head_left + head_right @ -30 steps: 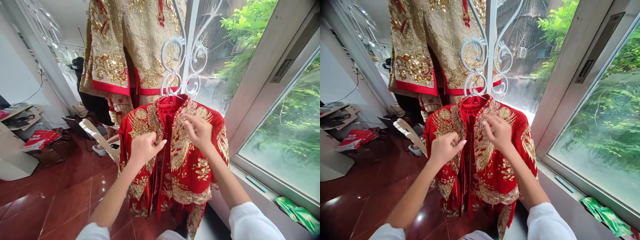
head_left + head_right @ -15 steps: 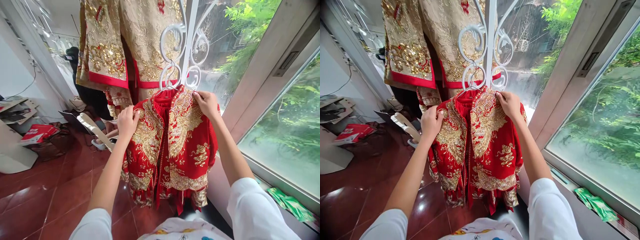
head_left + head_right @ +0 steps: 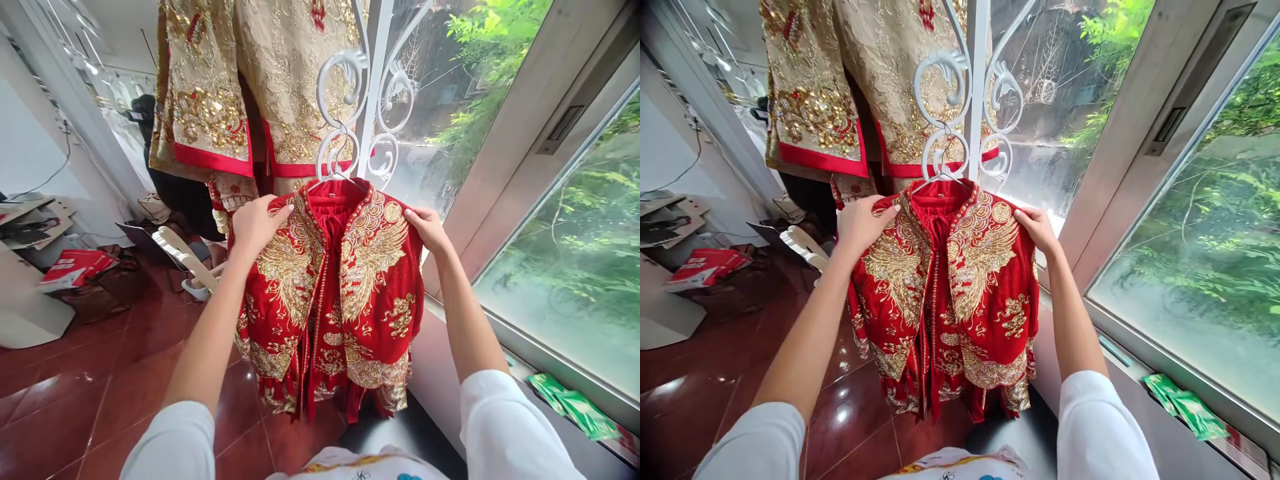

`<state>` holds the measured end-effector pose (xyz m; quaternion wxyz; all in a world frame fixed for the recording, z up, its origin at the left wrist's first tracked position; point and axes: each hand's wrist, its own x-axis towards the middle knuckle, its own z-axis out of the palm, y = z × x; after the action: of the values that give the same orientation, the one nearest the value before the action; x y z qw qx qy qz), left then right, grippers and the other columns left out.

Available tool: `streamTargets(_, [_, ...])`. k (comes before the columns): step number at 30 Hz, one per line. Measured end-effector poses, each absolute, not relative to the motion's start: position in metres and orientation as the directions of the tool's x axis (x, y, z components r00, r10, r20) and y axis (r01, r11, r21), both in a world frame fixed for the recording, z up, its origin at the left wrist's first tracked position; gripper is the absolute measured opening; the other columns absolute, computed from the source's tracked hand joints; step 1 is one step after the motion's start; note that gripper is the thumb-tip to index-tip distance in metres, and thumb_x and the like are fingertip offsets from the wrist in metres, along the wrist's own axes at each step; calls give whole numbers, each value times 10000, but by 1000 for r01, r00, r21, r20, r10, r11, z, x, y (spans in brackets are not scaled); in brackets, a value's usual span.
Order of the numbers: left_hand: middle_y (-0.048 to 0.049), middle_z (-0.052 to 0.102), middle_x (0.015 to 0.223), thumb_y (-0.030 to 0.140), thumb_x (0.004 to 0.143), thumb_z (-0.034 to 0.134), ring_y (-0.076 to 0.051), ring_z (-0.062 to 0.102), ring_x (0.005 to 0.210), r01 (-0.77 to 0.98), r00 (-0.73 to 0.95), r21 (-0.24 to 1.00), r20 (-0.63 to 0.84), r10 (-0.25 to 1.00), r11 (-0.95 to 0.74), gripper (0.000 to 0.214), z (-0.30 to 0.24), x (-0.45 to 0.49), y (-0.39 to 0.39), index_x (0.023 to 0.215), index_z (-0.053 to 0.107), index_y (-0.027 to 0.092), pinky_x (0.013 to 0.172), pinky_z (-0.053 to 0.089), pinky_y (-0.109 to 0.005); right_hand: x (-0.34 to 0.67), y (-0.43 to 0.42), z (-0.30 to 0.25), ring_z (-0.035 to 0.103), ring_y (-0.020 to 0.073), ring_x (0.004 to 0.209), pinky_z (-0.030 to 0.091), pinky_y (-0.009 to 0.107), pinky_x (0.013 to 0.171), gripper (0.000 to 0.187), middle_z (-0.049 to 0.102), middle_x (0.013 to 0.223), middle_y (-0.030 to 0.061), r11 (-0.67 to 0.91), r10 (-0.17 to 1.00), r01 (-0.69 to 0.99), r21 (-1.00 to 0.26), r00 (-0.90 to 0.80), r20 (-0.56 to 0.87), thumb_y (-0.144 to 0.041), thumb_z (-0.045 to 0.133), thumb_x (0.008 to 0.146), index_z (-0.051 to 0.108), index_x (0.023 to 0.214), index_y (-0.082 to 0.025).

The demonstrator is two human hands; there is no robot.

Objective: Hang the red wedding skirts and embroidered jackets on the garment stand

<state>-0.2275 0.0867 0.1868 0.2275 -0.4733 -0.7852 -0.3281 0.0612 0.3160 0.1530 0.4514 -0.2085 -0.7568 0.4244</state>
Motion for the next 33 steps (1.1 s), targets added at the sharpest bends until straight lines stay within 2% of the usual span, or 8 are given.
streamTargets(3, [-141, 638, 1087, 505, 867, 406, -298, 537, 1073, 868, -454, 316, 817, 354, 384, 491, 173, -206, 89, 1152, 579, 144, 988, 340, -435, 50, 318, 145, 562, 162, 649, 456, 274, 608, 497, 619, 693, 39, 537, 730, -61, -842, -468, 499, -633, 582, 693, 622, 791, -147])
streamTargets(6, [-147, 523, 1295, 459, 893, 358, -278, 411, 1251, 903, -390, 296, 869, 304, 311, 524, 155, -192, 84, 1295, 447, 135, 1089, 235, -447, 49, 297, 145, 593, 208, 801, 479, 348, 737, 480, 648, 832, 87, 702, 708, 187, -687, -294, 642, -589, 485, 787, 629, 871, -139])
streamTargets(9, [-189, 386, 1406, 521, 839, 432, -298, 302, 1334, 916, -365, 278, 878, 310, 290, 668, 112, -170, 67, 1362, 335, 116, 1111, 199, -476, 52, 242, 129, 517, 308, 1094, 391, 503, 934, 483, 578, 1140, 178, 711, 507, 533, -458, 63, 860, -480, 479, 833, 557, 1142, -117])
streamTargets(12, [-217, 490, 1250, 533, 776, 533, -333, 413, 1229, 874, -427, 281, 833, 352, 396, 611, 44, -138, 49, 1218, 458, 118, 1070, 257, -513, 40, 167, 86, 490, 328, 1124, 389, 545, 923, 483, 504, 1202, 179, 676, 321, 627, -388, 224, 920, -361, 516, 837, 434, 1283, -197])
streamTargets(18, [-155, 594, 980, 288, 868, 447, -268, 576, 959, 781, -594, 363, 683, 425, 508, 181, -40, -124, 27, 969, 523, 158, 846, 444, -410, -9, 112, 8, 443, 356, 1134, 434, 540, 857, 736, 433, 1222, 214, 722, 535, 570, -392, -101, 839, -376, 571, 793, 217, 1401, -159])
streamTargets(24, [-27, 589, 686, 183, 881, 354, -161, 570, 610, 793, -602, 412, 420, 679, 448, 189, -26, -134, 11, 734, 469, 214, 571, 397, -261, 24, 142, 5, 548, 185, 612, 456, 316, 582, 193, 575, 726, 39, 660, 697, 458, -596, -77, 713, -185, 394, 793, 503, 952, -181])
streamTargets(28, [-4, 560, 643, 146, 839, 382, -130, 537, 595, 840, -385, 519, 358, 851, 161, 189, 1, -109, 22, 670, 441, 207, 570, 383, -236, 41, 127, 22, 330, 124, 389, 290, 259, 413, 76, 350, 479, -61, 618, 773, 347, -705, -105, 625, -198, 382, 749, 351, 689, -233])
streamTargets(33, [2, 536, 630, 159, 809, 442, -123, 520, 603, 767, -143, 613, 450, 882, -189, 128, 23, -79, 66, 687, 464, 189, 596, 393, -229, 32, 117, 32, 365, 119, 428, 322, 249, 459, 17, 403, 512, -54, 693, 721, 292, -659, -256, 644, -214, 407, 736, 396, 724, -219])
